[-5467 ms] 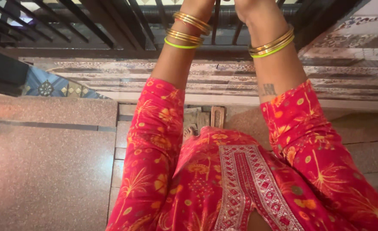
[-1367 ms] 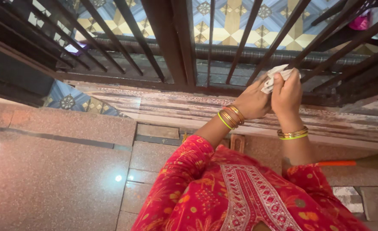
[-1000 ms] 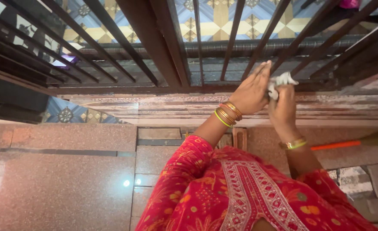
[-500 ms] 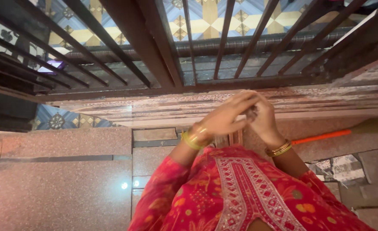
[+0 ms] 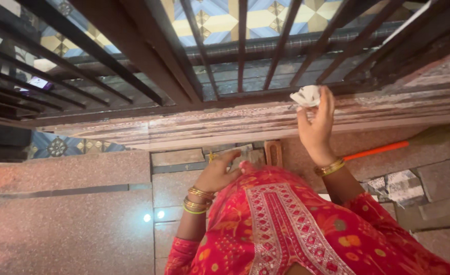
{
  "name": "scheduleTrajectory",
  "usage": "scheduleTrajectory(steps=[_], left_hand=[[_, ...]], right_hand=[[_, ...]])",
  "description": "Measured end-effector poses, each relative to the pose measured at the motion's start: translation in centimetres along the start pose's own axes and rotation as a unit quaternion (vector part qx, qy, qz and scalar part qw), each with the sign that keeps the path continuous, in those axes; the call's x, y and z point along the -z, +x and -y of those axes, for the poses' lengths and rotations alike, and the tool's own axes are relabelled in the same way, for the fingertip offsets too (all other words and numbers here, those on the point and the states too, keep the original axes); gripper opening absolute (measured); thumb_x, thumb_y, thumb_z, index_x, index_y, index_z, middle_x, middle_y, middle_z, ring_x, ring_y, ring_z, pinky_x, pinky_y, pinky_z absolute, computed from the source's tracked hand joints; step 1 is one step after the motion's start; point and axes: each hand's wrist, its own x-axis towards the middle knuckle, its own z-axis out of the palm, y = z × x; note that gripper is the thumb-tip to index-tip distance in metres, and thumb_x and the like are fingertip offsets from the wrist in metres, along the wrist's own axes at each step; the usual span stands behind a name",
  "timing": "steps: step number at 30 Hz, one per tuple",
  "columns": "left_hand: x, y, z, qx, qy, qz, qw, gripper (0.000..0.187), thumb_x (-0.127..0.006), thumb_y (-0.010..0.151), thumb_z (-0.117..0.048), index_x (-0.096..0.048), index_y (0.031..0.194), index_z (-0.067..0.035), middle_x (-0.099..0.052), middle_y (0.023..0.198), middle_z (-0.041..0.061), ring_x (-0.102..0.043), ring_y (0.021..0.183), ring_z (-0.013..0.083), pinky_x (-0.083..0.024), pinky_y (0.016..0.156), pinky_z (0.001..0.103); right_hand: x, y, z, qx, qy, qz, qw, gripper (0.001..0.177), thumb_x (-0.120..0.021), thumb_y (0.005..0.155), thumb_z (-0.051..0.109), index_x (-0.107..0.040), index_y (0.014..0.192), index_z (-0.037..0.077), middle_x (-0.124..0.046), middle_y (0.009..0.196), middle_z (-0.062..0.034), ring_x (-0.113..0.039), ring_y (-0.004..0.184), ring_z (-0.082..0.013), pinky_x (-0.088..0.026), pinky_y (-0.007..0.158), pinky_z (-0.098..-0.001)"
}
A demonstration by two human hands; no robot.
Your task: The person wipes the glass panes of a metal security gate using a white cloth. They clean the vertical bars and the horizontal frame of the gate, moving the cloth back and forth to remove dirt.
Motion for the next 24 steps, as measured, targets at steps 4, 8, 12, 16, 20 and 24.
scheduleTrajectory(steps=[4, 8, 12, 16, 20, 24], left_hand=[[-0.9, 1.1, -0.9, -0.025, 0.005, 0.021, 0.999, 0.06, -0.07, 0.088, -0.03, -0.056, 0.139, 0.0, -0.065, 0.134, 0.021, -0.062, 0.127, 0.0361, -0.049, 0.107, 0.041], [-0.7, 1.5, -1.7, -0.042, 0.006, 0.047, 0.998, 0.061, -0.07, 0.088, -0.03, -0.056, 0.139, 0.0, -0.065, 0.136, 0.021, -0.06, 0.13, 0.0362, -0.046, 0.109, 0.041], [0.0, 2.0, -2.4, -0.04, 0.001, 0.072, 0.997, 0.064, -0.071, 0.086, -0.028, -0.055, 0.141, 0.0, -0.064, 0.136, 0.022, -0.06, 0.128, 0.0366, -0.046, 0.108, 0.042], [0.7, 3.1, -3.0, -0.01, -0.005, 0.086, 0.996, 0.062, -0.07, 0.086, -0.029, -0.055, 0.141, -0.001, -0.064, 0.137, 0.02, -0.062, 0.126, 0.035, -0.05, 0.103, 0.041], [1.1, 4.1, -2.8, -0.008, 0.021, 0.063, 0.998, 0.056, -0.07, 0.086, -0.026, -0.059, 0.135, -0.002, -0.066, 0.132, 0.02, -0.064, 0.121, 0.0363, -0.052, 0.1, 0.042], [1.0, 5.1, -2.5, -0.086, 0.091, -0.088, 0.988, 0.029, -0.072, 0.085, -0.016, -0.071, 0.112, -0.007, -0.07, 0.124, 0.018, -0.065, 0.118, 0.0357, -0.051, 0.101, 0.042]], right_hand=[[-0.4, 1.1, 0.3, -0.065, -0.16, 0.088, 0.981, 0.095, -0.079, 0.087, 0.013, -0.021, 0.158, -0.012, -0.019, 0.158, -0.0398, -0.033, 0.144, -0.0535, -0.037, 0.119, -0.0536], [-1.9, 2.7, 2.7, -0.066, -0.241, 0.173, 0.953, 0.095, -0.08, 0.079, 0.018, -0.026, 0.152, -0.011, -0.023, 0.151, -0.0433, -0.034, 0.139, -0.0578, -0.037, 0.113, -0.0558], [-4.6, 3.7, 6.0, -0.114, -0.218, 0.257, 0.934, 0.086, -0.073, 0.082, 0.021, -0.033, 0.151, -0.012, -0.04, 0.143, -0.0359, -0.051, 0.122, -0.0448, -0.046, 0.103, -0.0544], [-7.1, 3.8, 9.2, 0.005, -0.289, 0.3, 0.909, 0.063, -0.073, 0.082, 0.031, -0.055, 0.133, -0.002, -0.055, 0.119, -0.0183, -0.055, 0.11, -0.0341, -0.042, 0.096, -0.056], [-8.8, 3.4, 10.5, 0.115, -0.273, 0.23, 0.927, 0.058, -0.073, 0.074, 0.026, -0.061, 0.127, 0.005, -0.058, 0.115, -0.0128, -0.055, 0.109, -0.0333, -0.043, 0.088, -0.0495], [-8.4, 3.6, 10.2, 0.151, -0.232, 0.232, 0.933, 0.059, -0.072, 0.075, 0.024, -0.06, 0.131, 0.007, -0.059, 0.116, -0.0088, -0.055, 0.106, -0.0303, -0.042, 0.09, -0.0478]])
